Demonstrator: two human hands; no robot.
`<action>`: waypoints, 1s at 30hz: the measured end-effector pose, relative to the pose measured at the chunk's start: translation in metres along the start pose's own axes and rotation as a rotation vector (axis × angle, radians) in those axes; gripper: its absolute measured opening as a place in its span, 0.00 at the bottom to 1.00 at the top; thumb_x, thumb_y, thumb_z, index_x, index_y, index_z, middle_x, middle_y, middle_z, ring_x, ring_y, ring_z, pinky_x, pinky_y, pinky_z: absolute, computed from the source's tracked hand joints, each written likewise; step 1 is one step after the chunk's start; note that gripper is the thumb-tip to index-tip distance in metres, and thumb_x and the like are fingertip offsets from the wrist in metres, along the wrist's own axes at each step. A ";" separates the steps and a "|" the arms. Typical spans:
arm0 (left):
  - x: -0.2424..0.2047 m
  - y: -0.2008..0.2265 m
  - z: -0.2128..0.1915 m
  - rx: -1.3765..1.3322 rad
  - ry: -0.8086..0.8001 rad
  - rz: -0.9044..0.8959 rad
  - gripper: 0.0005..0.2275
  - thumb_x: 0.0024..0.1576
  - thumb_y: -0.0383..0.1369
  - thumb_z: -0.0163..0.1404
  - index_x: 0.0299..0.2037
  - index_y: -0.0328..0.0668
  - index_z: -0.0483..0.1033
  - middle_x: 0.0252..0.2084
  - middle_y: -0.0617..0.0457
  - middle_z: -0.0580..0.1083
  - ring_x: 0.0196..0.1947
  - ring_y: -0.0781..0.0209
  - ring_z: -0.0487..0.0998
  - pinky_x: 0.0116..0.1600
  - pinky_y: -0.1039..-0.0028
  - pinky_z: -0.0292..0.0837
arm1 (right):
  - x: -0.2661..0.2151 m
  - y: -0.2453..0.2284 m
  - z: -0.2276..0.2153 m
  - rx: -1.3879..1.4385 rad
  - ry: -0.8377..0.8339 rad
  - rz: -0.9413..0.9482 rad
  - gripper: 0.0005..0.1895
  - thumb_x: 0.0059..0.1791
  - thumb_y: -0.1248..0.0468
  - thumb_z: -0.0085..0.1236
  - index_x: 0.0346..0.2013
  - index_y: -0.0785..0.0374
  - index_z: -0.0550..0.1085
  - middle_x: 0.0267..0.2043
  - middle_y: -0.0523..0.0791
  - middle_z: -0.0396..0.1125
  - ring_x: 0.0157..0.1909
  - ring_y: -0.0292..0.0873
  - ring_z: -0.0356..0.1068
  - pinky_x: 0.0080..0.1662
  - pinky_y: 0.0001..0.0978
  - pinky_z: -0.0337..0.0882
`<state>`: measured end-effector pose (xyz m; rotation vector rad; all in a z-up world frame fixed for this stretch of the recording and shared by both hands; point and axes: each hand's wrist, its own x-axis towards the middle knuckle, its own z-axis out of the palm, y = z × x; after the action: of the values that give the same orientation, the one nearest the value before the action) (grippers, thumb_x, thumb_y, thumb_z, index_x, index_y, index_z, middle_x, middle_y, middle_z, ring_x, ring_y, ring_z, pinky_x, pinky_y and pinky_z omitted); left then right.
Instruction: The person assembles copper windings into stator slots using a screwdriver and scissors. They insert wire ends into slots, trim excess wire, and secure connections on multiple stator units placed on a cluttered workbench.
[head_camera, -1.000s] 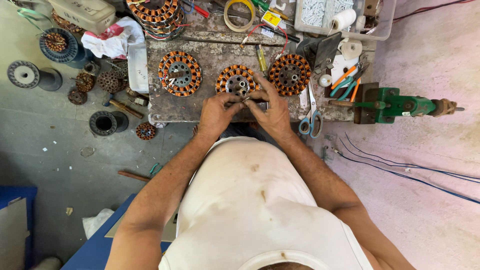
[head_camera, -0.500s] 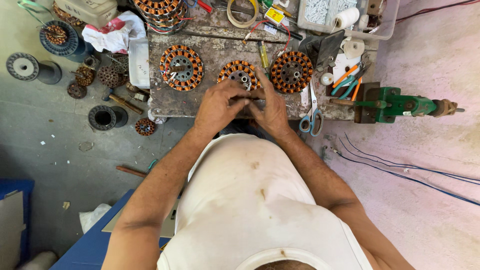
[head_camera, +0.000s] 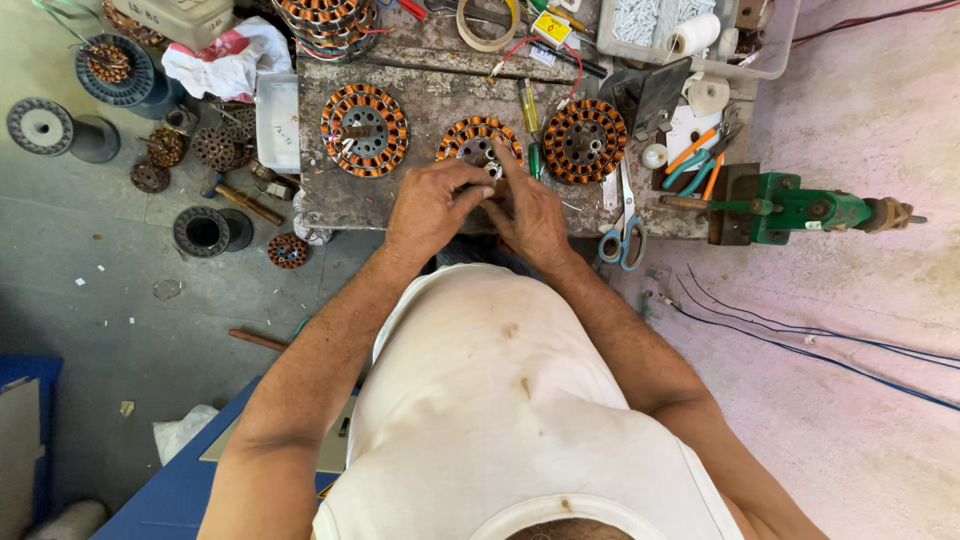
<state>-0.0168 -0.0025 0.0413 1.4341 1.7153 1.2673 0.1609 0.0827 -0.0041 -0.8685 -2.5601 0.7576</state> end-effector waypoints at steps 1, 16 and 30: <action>-0.001 0.000 0.000 -0.001 0.004 0.003 0.07 0.54 0.28 0.62 0.41 0.38 0.84 0.41 0.48 0.82 0.39 0.54 0.84 0.46 0.67 0.80 | 0.000 -0.001 0.000 0.018 0.019 -0.016 0.50 0.50 0.63 0.70 0.77 0.56 0.47 0.40 0.47 0.75 0.41 0.46 0.78 0.43 0.39 0.78; 0.001 -0.008 0.000 -0.019 0.048 -0.013 0.05 0.54 0.28 0.62 0.39 0.39 0.84 0.38 0.49 0.82 0.37 0.56 0.84 0.42 0.69 0.79 | 0.001 -0.006 0.001 0.115 0.095 -0.050 0.54 0.49 0.66 0.70 0.78 0.61 0.42 0.42 0.47 0.76 0.43 0.47 0.77 0.46 0.40 0.77; 0.025 -0.057 0.019 -0.573 0.087 -0.399 0.04 0.59 0.22 0.55 0.42 0.28 0.80 0.36 0.45 0.82 0.35 0.63 0.86 0.40 0.75 0.87 | -0.015 -0.008 -0.005 -0.004 0.176 -0.146 0.15 0.49 0.68 0.68 0.50 0.60 0.76 0.49 0.44 0.70 0.53 0.49 0.70 0.52 0.40 0.73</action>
<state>-0.0307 0.0286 -0.0145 0.6786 1.4275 1.4434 0.1708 0.0694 0.0025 -0.7071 -2.4385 0.6050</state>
